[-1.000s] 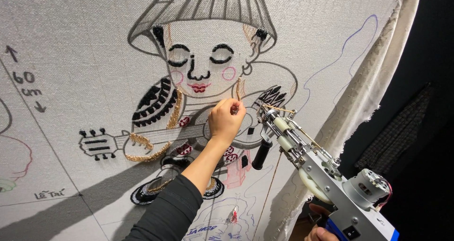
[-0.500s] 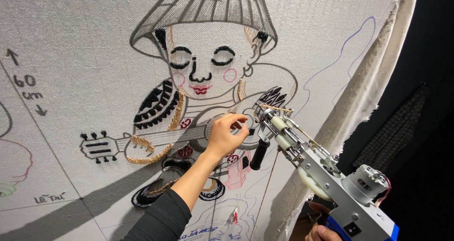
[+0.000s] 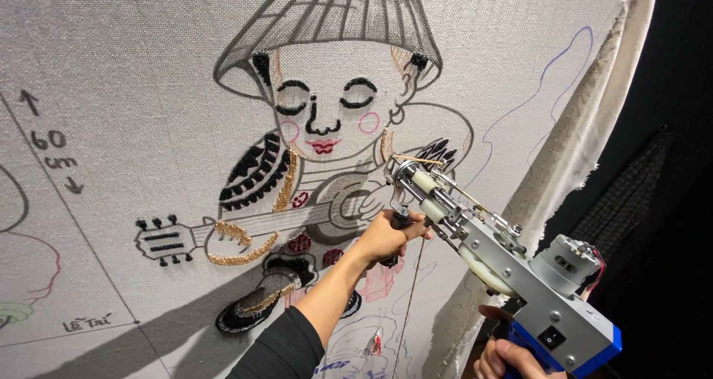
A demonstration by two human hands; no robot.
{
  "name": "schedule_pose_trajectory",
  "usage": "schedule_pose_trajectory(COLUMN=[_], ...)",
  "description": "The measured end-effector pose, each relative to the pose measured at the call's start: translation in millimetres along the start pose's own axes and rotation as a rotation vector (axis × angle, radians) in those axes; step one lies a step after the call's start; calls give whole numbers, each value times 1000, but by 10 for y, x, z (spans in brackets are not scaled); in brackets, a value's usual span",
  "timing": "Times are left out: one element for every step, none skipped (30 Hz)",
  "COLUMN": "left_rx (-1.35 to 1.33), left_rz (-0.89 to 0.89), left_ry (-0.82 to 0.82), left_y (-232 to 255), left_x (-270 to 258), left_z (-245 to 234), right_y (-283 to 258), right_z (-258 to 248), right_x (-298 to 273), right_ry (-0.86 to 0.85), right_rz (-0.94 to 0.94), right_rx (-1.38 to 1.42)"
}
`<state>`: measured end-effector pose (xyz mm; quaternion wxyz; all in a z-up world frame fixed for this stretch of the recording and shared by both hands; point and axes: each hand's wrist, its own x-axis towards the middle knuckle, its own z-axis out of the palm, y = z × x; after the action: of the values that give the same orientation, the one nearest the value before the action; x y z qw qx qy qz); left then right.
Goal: The person uses an electric tufting gun to apply yarn to a design on a large vertical rug canvas.
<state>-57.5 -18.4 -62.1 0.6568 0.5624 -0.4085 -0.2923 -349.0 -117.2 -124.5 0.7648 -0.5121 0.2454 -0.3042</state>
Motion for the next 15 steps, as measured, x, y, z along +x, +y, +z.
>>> schedule_pose_trajectory(left_rx=[0,1,2,1,13,25,24,56,88,89,137,185,185,210,236], left_rz=[0,20,41,42,33,23,22,28,34,34,36,38,38,45,51], left_ry=[-2,-3,-4,-5,0,7,7,5,2,1,8,14,12,15,18], left_y=[-6,-10,-14,2,17,33,47,62,76,103,131,158,163,165,167], left_x=[12,29,46,56,66,71,71,73,75,59,44,30,30,29,27], left_z=[-11,-20,-30,-35,-40,-51,-57,-62,-66,-65,-62,-56,-62,-63,-64], right_y=[-10,-25,-39,-53,-67,-79,-93,-106,-119,-130,-142,-157,-168,-181,-194], right_z=[9,18,26,30,33,40,75,110,144,174,202,229,251,269,287], right_x=[14,31,48,66,84,101,73,45,17,4,-9,-24,-24,-29,-33], right_ry=[2,-31,-64,-63,-79,-97,-97,-91,-85,-84,-71,-57,-55,-26,3], right_rz=[-1,-2,-3,-3,-7,-10,-9,-17,-25,-26,-28,-29,-29,-13,3], right_rx=[1,-2,-5,-6,21,49,48,15,-18,-17,-16,-15,-14,1,16])
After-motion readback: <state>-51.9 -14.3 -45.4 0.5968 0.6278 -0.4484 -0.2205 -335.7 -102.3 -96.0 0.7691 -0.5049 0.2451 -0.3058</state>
